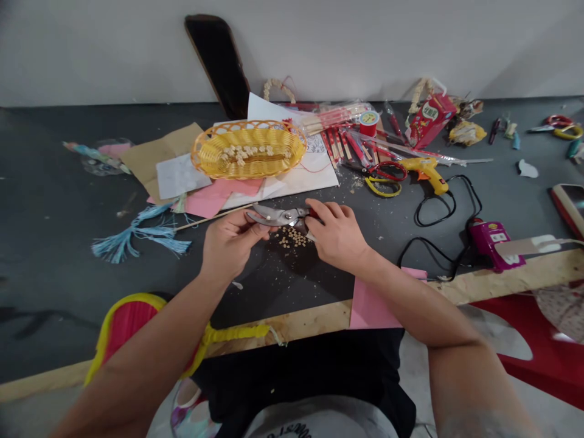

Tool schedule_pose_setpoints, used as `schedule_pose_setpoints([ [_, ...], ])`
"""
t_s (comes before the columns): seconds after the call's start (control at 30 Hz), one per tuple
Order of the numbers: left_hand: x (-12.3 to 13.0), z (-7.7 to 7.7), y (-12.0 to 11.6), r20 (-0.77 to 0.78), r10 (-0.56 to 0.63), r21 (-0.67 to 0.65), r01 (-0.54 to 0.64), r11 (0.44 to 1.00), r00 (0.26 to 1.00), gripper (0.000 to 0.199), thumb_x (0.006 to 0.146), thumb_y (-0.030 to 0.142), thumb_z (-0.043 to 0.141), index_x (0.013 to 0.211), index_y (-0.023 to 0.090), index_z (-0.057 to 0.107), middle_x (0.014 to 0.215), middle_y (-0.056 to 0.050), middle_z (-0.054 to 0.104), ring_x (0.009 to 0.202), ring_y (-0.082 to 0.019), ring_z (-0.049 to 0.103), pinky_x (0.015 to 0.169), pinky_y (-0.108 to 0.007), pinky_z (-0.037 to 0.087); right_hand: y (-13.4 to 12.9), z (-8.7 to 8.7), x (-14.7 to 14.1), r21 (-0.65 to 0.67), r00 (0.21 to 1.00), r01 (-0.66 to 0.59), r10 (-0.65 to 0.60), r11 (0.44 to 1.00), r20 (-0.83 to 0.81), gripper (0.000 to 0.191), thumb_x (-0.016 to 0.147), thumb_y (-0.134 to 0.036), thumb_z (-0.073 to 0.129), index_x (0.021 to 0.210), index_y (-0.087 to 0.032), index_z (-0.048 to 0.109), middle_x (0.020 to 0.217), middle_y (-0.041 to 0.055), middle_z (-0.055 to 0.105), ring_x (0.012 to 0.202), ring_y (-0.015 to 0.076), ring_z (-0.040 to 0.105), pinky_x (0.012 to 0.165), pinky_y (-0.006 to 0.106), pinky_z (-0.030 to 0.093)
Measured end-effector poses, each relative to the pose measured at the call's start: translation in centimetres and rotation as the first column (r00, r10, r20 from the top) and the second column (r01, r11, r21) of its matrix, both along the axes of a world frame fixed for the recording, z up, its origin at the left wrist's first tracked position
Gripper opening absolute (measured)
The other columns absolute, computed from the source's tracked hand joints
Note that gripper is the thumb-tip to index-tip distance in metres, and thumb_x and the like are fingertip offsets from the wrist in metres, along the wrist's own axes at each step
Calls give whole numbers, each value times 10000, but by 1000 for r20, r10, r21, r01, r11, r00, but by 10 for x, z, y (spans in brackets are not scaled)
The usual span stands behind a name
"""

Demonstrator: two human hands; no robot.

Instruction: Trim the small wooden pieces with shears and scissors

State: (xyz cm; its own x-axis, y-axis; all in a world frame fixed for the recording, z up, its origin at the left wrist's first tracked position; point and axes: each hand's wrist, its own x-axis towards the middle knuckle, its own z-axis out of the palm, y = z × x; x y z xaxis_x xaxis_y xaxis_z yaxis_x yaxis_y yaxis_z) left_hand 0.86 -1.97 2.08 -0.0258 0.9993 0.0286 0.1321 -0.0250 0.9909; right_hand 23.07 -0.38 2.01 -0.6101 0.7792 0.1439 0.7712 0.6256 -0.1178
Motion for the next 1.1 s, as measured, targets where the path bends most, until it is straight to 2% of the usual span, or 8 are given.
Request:
schedule_pose_setpoints([
  [0.23,1,3,-1,22,13,-1,-13,1000,1000,109,821,288,708,756,202,713,721,-19,733,629,-133,640,636,-259,505,-2,-2,-2,20,1000,-3,3,1000,-5,341,862,-182,504,1189,-141,590,1591,193,310,1299,350,427,1013,521,391],
  [0.4,1,1,0,52,7,-12,-7,1000,999,67,802,260,720,770,202,710,721,-17,737,622,-136,643,629,-259,509,-1,-4,0,5,1000,-12,12,1000,-17,370,857,-174,505,1220,-152,573,1614,191,256,1338,359,385,1015,541,393],
  [0.73,0,-1,1,115,-22,-62,29,998,993,90,808,264,712,766,185,713,724,-36,743,605,-127,621,607,-252,509,1,-3,2,57,999,-33,35,998,-31,298,868,-173,507,1151,-157,601,1556,172,393,1273,325,471,985,477,419],
  [0.9,1,-1,3,162,-27,-95,43,995,986,130,796,306,733,764,181,714,725,-43,741,592,-119,599,593,-246,493,2,-3,2,-15,997,-16,15,1000,-78,174,914,-251,509,1051,-177,587,1456,161,518,1149,300,561,876,432,455],
  [1.0,2,0,3,206,-10,-127,37,991,978,180,773,344,756,764,170,710,719,-50,733,574,-119,579,570,-252,477,2,-5,1,-73,984,19,-32,997,-177,269,904,-295,541,1131,-152,547,1331,188,599,1094,300,585,869,429,454],
  [1.1,2,-1,4,271,-10,-160,55,986,962,195,748,347,777,758,166,705,686,-42,710,565,-113,562,557,-246,460,2,-6,-1,-90,981,54,-70,994,-182,516,899,-282,527,1376,-118,421,1275,200,608,1094,314,573,858,435,445],
])
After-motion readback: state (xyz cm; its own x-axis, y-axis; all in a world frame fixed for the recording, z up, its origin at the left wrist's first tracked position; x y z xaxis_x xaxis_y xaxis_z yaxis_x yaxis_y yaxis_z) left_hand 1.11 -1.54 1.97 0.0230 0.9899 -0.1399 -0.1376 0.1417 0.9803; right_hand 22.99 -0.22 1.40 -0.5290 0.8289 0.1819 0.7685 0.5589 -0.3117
